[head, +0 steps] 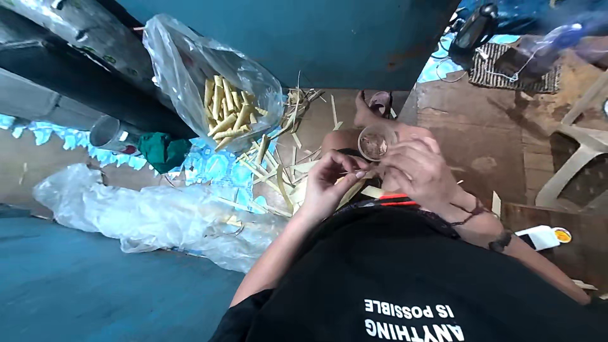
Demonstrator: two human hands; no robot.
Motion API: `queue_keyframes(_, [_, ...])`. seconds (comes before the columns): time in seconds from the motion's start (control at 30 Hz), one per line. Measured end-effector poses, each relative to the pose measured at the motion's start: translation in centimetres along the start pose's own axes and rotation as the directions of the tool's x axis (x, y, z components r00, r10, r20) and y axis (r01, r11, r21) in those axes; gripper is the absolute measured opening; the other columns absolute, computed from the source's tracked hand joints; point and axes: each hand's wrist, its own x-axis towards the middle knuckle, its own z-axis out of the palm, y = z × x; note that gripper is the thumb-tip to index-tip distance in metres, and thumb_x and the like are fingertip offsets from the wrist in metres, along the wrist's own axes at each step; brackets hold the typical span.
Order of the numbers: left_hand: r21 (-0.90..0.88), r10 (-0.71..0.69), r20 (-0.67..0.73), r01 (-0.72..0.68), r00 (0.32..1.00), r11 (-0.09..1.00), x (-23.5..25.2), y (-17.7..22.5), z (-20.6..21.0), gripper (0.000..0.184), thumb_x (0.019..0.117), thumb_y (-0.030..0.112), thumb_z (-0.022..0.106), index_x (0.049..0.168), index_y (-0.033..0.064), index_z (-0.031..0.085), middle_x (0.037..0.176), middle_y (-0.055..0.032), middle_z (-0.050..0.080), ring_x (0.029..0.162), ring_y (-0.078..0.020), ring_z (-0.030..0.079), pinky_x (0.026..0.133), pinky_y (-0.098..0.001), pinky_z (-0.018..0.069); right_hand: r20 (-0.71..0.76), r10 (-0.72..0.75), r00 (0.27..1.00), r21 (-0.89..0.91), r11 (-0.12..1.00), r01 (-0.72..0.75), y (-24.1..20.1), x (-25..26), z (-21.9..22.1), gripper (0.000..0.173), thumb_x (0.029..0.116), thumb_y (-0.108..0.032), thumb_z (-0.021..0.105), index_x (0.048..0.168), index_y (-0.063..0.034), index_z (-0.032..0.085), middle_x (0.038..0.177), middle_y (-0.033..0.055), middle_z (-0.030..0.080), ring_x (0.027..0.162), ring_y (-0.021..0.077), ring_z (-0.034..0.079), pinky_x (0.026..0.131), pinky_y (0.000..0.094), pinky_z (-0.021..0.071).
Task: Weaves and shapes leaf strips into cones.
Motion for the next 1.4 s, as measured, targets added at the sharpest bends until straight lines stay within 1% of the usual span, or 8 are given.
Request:
queue_keyframes(0.13, [0.332,-0.161,-0.065,0.174,0.985,0.927,-0.1,-2.7,-4.3,0.020,0.0967,0.009,0.066,0.113,-0.0017,0.064,0.114,-0.0102,0.069,0.106,-0.0173,0.068,0.094,-0.0380,0.0582,0.206,0.455,0.866,-0.331,0.866,-0.376,3.4,-4.0,-4.3,0.020,0.1024,-0.013,0.058,0.104,0.0013,0.072,0.091,0.0239,0.072,0.090,0.0450,0.070,0.088,0.0644,0.0502])
queue_keyframes(0.33, [0.827,-0.568,-0.247,0.476,0.785,0.298,-1.3,-10.4,-10.8,0.045,0.1006,0.035,0.066,0.133,0.0035,0.064,0.144,-0.0210,0.056,0.136,-0.0409,0.050,0.110,-0.0619,0.0409,0.469,0.883,0.027,-0.666,0.374,-0.646,7.0,-12.5,-8.2,0.028,0.0922,-0.024,0.077,0.110,-0.0026,0.075,0.105,0.0306,0.070,0.103,0.0541,0.065,0.084,0.0748,0.0472])
queue_keyframes(0.67, [0.620,-0.344,0.152,0.182,0.926,0.764,2.7,1.7,-3.0,0.020,0.0983,0.023,0.069,0.090,0.0042,0.069,0.066,-0.0022,0.059,0.053,-0.0108,0.052,0.052,-0.0308,0.0466,0.349,0.271,0.897,0.344,0.854,-0.391,1.2,1.8,-2.3,0.043,0.1019,-0.037,0.054,0.130,-0.0087,0.069,0.126,0.0058,0.069,0.115,0.0151,0.065,0.100,0.0399,0.0538])
queue_keyframes(0.87, [0.675,-0.158,0.005,0.114,0.987,0.729,2.2,7.4,-9.1,0.020,0.0967,0.026,0.068,0.095,0.0059,0.072,0.077,0.0041,0.067,0.065,0.0005,0.059,0.061,-0.0207,0.0526,0.410,0.174,0.895,0.435,0.825,-0.360,-0.5,5.6,-1.9,0.020,0.0983,-0.033,0.066,0.101,-0.0138,0.071,0.073,-0.0057,0.065,0.059,0.0030,0.059,0.053,0.0246,0.0522])
queue_keyframes(1.0, [0.851,-0.273,-0.440,0.494,0.856,0.179,1.3,6.5,-13.5,0.024,0.0963,0.023,0.071,0.107,0.0020,0.074,0.102,-0.0238,0.071,0.096,-0.0445,0.068,0.085,-0.0700,0.0503,0.305,0.379,0.874,-0.071,0.924,-0.375,2.4,5.4,-4.4,0.026,0.0988,-0.031,0.068,0.098,-0.0051,0.072,0.078,0.0169,0.069,0.070,0.0372,0.068,0.062,0.0611,0.0517])
queue_keyframes(1.1, [0.871,-0.335,-0.207,0.329,0.919,0.366,0.9,3.5,-7.6,0.049,0.0928,0.023,0.077,0.135,0.0041,0.063,0.131,-0.0185,0.065,0.119,-0.0362,0.063,0.103,-0.0576,0.0492,0.366,0.324,0.872,-0.037,0.942,-0.335,0.2,5.4,-2.1,0.024,0.0968,-0.031,0.070,0.093,-0.0081,0.074,0.076,0.0122,0.070,0.070,0.0319,0.069,0.064,0.0575,0.0544])
queue_keyframes(1.2, [0.706,-0.337,0.028,0.220,0.941,0.673,1.2,1.1,-3.0,0.041,0.0930,0.017,0.076,0.131,0.0072,0.064,0.100,-0.0052,0.074,0.091,-0.0159,0.072,0.086,-0.0409,0.0606,0.482,0.216,0.849,0.037,0.963,-0.266,-1.8,5.3,0.4,0.018,0.0916,-0.028,0.077,0.100,-0.0121,0.077,0.088,0.0086,0.075,0.082,0.0285,0.072,0.077,0.0553,0.0549])
queue_keyframes(1.4, [0.796,-0.333,-0.054,0.242,0.942,0.555,0.6,-0.4,-4.7,0.058,0.0924,0.028,0.077,0.142,0.0058,0.056,0.130,-0.0127,0.066,0.118,-0.0271,0.065,0.102,-0.0513,0.0523,0.402,0.313,0.860,-0.194,0.947,-0.254,-0.2,5.6,-1.3,0.023,0.0914,-0.006,0.071,0.111,-0.0152,0.079,0.103,0.0139,0.072,0.085,0.0376,0.070,0.067,0.0607,0.0559])
